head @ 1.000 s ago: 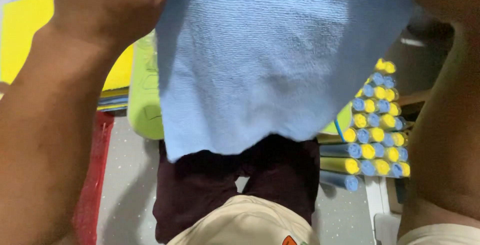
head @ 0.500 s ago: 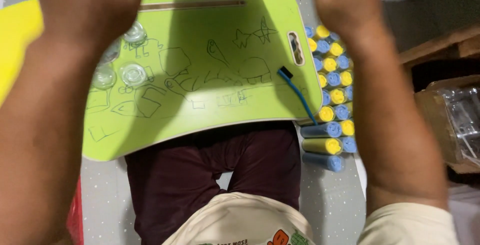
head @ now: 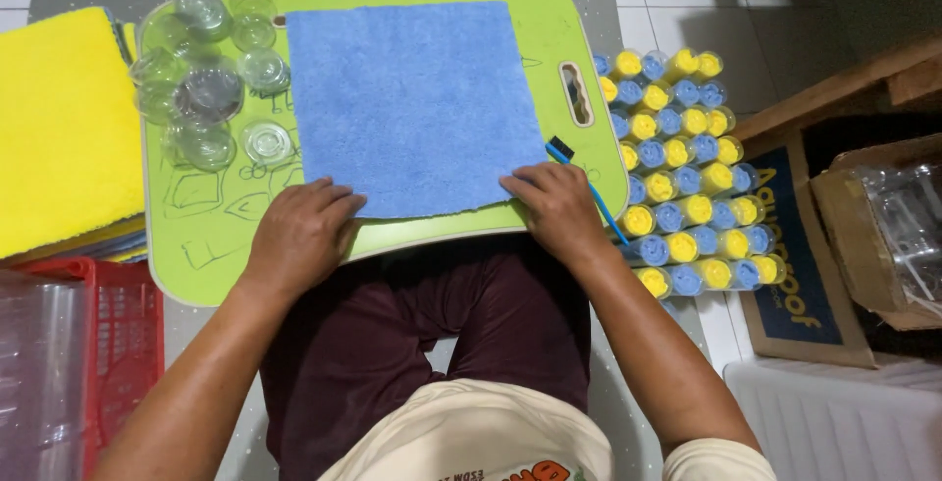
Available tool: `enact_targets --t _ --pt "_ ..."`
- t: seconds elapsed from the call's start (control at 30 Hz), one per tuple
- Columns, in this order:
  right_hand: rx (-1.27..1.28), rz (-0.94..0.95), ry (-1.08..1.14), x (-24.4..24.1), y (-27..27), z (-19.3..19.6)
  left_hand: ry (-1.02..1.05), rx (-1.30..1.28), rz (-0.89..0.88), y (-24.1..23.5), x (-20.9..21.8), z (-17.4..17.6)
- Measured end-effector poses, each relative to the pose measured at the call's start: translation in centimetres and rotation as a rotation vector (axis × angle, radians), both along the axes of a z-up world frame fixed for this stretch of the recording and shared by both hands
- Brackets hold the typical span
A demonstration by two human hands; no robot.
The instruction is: The person places a yellow sponge on a green tray, brushes it with a blue brush, and then rolls it into a cylinder. They insert the rolled sponge into a clear plastic tube and seal it with a yellow cap. The process is repeated with a blue sponge, which is also brushed, rolled, and placed into a tube with a blue cap.
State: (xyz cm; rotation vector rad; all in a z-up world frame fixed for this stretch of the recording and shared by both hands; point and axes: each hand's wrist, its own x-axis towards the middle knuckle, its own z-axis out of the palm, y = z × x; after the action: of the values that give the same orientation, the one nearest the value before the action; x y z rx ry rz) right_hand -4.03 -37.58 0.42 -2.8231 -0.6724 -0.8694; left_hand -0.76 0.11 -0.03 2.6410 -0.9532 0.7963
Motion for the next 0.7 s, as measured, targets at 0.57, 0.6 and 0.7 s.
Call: enact_targets --t 0.57,0.6,0.7 --pt "0.117 -0.17 -0.052 -3.9 -5.9 0.0 0.116 -0.078 0.055 0.4 -3.2 1.4" --pt "0.087 -0.294 -0.037 -4.1 -7.6 -0.9 0.115 -0.09 0.045 0.3 -3.4 1.7" --pt "0.08 -0.334 0.039 -3.6 -10.8 -3.7 0.01 -0.119 0.018 -0.6 -3.0 1.2"
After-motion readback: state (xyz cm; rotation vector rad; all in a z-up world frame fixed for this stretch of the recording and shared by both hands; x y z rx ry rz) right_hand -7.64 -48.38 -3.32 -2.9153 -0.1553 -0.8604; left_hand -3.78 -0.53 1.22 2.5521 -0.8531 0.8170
